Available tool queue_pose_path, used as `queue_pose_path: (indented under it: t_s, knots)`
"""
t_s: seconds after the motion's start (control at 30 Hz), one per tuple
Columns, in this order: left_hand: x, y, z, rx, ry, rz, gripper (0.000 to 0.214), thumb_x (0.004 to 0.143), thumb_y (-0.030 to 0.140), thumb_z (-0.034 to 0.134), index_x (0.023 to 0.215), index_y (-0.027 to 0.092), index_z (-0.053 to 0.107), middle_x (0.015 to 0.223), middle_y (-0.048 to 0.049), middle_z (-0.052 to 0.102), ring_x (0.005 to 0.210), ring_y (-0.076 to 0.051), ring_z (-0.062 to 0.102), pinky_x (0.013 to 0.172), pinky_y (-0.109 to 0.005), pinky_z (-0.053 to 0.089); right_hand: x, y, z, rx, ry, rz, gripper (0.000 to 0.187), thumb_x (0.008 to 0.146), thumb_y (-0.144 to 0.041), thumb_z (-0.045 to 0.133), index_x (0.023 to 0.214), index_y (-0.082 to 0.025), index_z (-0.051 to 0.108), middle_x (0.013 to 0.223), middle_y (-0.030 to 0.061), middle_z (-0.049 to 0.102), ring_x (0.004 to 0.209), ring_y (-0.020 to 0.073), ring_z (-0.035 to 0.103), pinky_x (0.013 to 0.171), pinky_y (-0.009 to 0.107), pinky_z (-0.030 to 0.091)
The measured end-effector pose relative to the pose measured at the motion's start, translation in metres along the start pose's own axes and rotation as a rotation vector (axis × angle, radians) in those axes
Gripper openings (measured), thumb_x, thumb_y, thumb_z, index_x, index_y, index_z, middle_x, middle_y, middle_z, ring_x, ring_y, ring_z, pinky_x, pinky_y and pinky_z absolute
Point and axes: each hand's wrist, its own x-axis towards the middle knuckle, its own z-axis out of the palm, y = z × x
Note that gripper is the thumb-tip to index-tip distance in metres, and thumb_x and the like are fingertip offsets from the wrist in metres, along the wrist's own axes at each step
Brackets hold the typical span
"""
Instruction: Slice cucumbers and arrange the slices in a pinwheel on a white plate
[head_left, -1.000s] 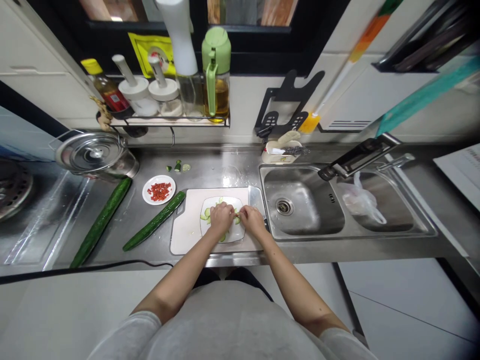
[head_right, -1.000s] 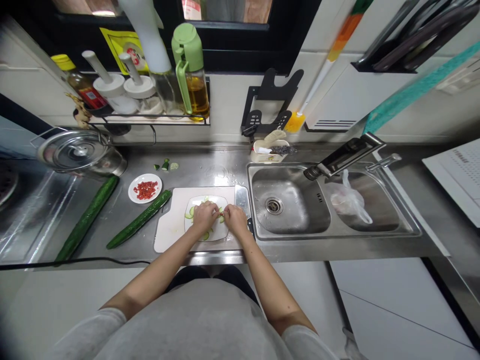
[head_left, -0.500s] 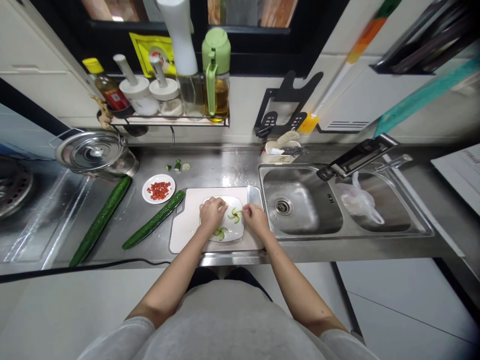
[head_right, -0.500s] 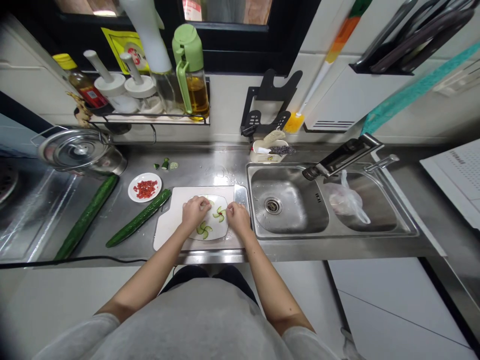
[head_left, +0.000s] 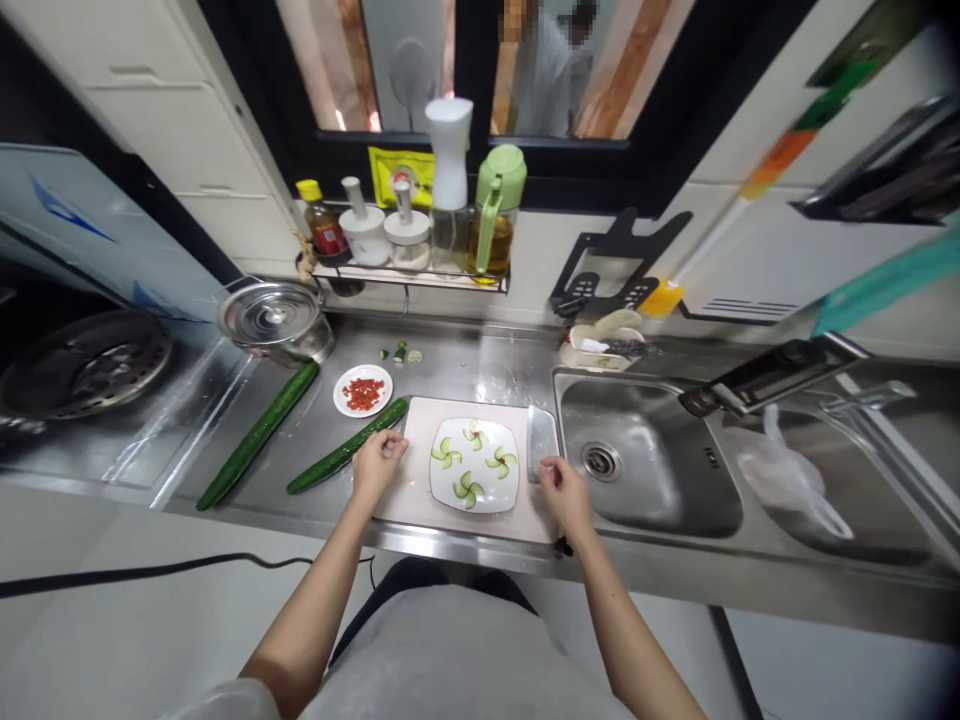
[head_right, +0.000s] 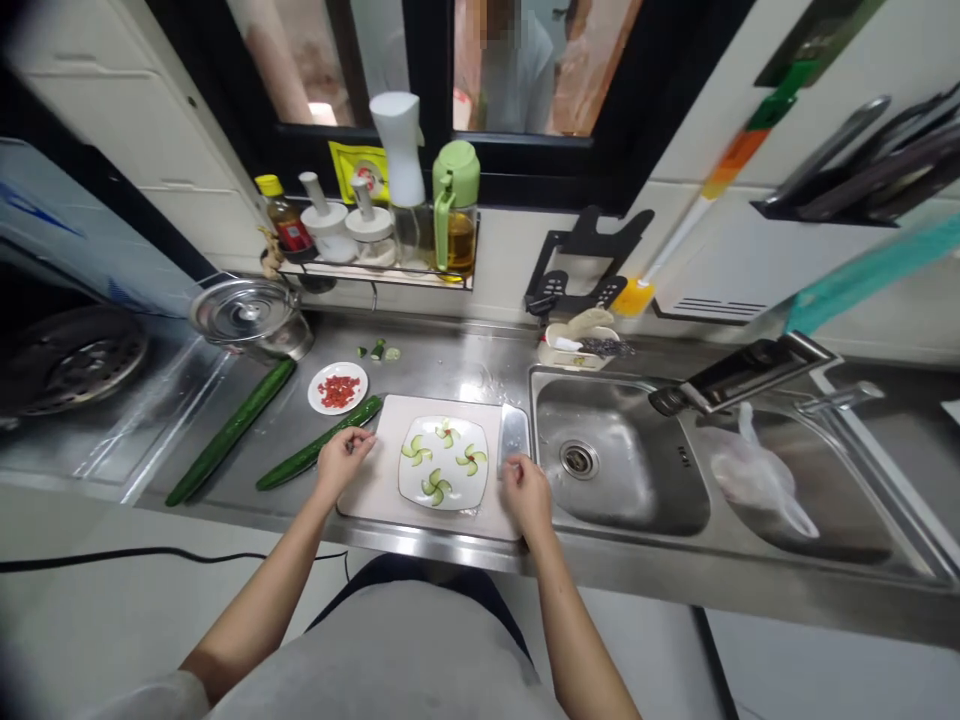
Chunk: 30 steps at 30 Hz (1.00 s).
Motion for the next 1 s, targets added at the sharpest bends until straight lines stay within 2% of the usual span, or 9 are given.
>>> queue_pose_path:
  t_s: [0.27,0.53,0.67,0.83,1.0]
  knots:
    - [0.009,-0.015,-0.024,0.056,0.012,-0.098,0.019,0.081,0.038,0.055,0.089,0.024,0.066,0.081,0.0004,0.066,0.079,-0.015,0.060,0.072,-0.025,0.039,0.007,-0.002,0.001,0.045,0.040,-0.013,0.040,0.078,-0.049,0.041,0.085,-0.018,0.065,0.060,0.0034,0.058,0.060,0.0194,0.055,0.058,0.028,0.039]
    - [0.022,-0.020,-0.026,0.065,0.013,-0.079,0.017,0.081,0.037,0.055,0.089,0.025,0.066,0.084,0.0016,0.066,0.080,-0.015,0.060,0.075,-0.026,0.038,0.002,-0.011,0.000,0.084,0.020,-0.005,0.041,0.077,-0.053,0.042,0.085,-0.019,0.065,0.057,0.0023,0.057,0.055,0.0195,0.055,0.054,0.028,0.040]
    - [0.043,-0.023,-0.030,0.099,0.022,-0.116,0.017,0.082,0.036,0.055,0.092,0.026,0.065,0.089,0.0009,0.067,0.085,-0.016,0.061,0.078,-0.027,0.038,0.004,-0.016,0.002,0.095,0.013,-0.014,0.041,0.075,-0.053,0.043,0.084,-0.019,0.065,0.056,0.0018,0.056,0.054,0.0192,0.054,0.054,0.028,0.040]
    - [0.081,-0.027,-0.035,0.159,0.093,-0.215,0.019,0.083,0.035,0.053,0.094,0.027,0.066,0.100,-0.0021,0.068,0.095,-0.020,0.060,0.081,-0.030,0.039,0.006,-0.015,0.005,0.091,0.010,-0.028,0.044,0.077,-0.053,0.042,0.088,-0.018,0.066,0.057,0.0013,0.056,0.055,0.0182,0.054,0.055,0.027,0.040]
    - [0.113,-0.027,-0.027,0.241,0.111,-0.252,0.020,0.083,0.033,0.052,0.096,0.028,0.067,0.110,-0.0043,0.066,0.101,-0.022,0.059,0.086,-0.036,0.040,0.009,-0.016,0.003,0.086,0.001,-0.040,0.045,0.077,-0.055,0.042,0.087,-0.017,0.066,0.057,0.0014,0.057,0.054,0.0175,0.052,0.054,0.027,0.039]
